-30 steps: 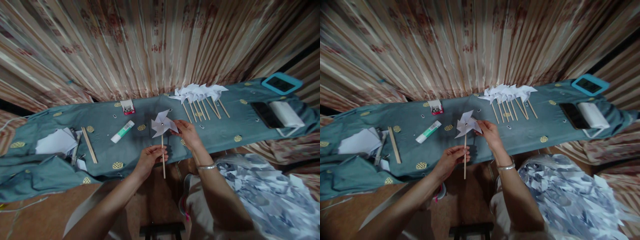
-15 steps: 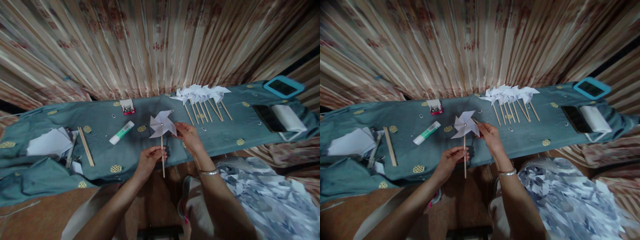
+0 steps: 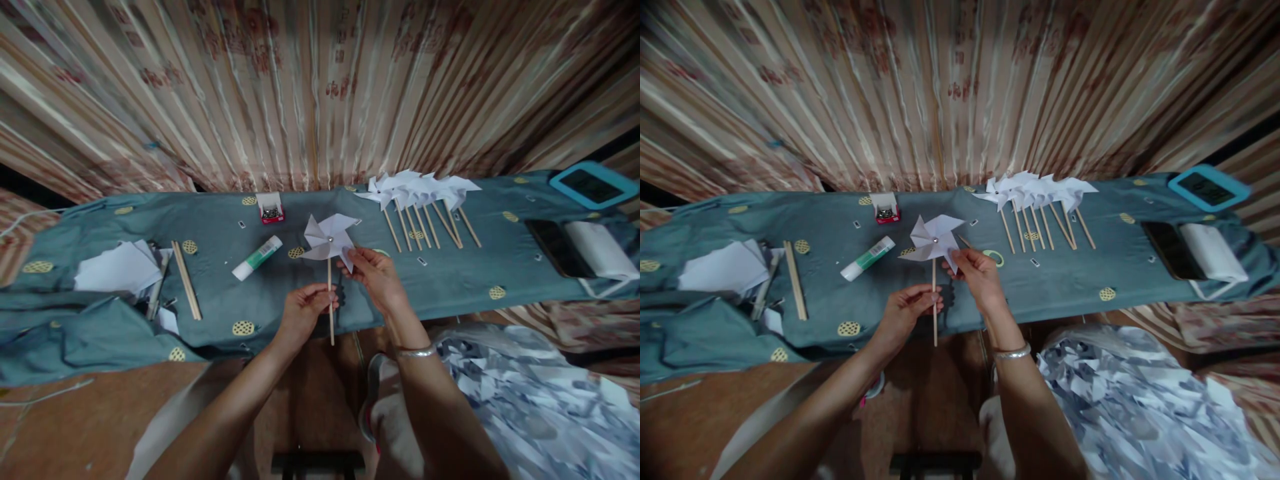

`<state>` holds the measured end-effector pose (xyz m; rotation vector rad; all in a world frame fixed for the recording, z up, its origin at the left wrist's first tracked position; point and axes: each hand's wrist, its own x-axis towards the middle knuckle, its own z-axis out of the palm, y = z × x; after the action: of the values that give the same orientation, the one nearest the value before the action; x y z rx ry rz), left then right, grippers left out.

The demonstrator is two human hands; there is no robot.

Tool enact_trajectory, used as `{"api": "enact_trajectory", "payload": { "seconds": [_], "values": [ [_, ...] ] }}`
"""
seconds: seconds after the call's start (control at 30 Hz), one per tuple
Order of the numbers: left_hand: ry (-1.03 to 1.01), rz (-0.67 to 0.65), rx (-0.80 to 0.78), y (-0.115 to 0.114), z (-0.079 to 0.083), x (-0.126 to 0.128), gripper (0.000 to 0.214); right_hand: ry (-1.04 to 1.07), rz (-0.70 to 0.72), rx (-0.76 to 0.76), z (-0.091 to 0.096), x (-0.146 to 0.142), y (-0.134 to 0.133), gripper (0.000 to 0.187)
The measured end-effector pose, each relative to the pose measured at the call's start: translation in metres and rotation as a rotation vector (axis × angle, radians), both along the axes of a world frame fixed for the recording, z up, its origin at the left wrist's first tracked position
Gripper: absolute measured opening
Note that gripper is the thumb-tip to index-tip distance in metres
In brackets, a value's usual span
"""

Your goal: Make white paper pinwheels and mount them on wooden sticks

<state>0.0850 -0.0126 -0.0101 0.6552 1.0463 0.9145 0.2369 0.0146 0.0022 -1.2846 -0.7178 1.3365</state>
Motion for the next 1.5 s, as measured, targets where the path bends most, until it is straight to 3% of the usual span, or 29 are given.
{"api": "enact_trajectory", "payload": {
  "seconds": [0.47, 1.0, 1.5],
  "values": [
    [0.004, -0.015, 0.001, 0.001, -0.003, -0.001, 0.037, -0.022, -0.015, 0.016, -0.004, 0.003, 0.001, 0.043],
    [0.014, -0.025, 0.018, 0.003, -0.007, 0.006, 0.038, 0.136, 0.034, -0.005, -0.002, 0.006, -0.005, 0.035],
    [-0.008, -0.021, 0.017, 0.004, -0.006, 0.007, 0.035, -0.045, 0.11, 0.025, -0.008, -0.003, -0.005, 0.04]
  ]
}}
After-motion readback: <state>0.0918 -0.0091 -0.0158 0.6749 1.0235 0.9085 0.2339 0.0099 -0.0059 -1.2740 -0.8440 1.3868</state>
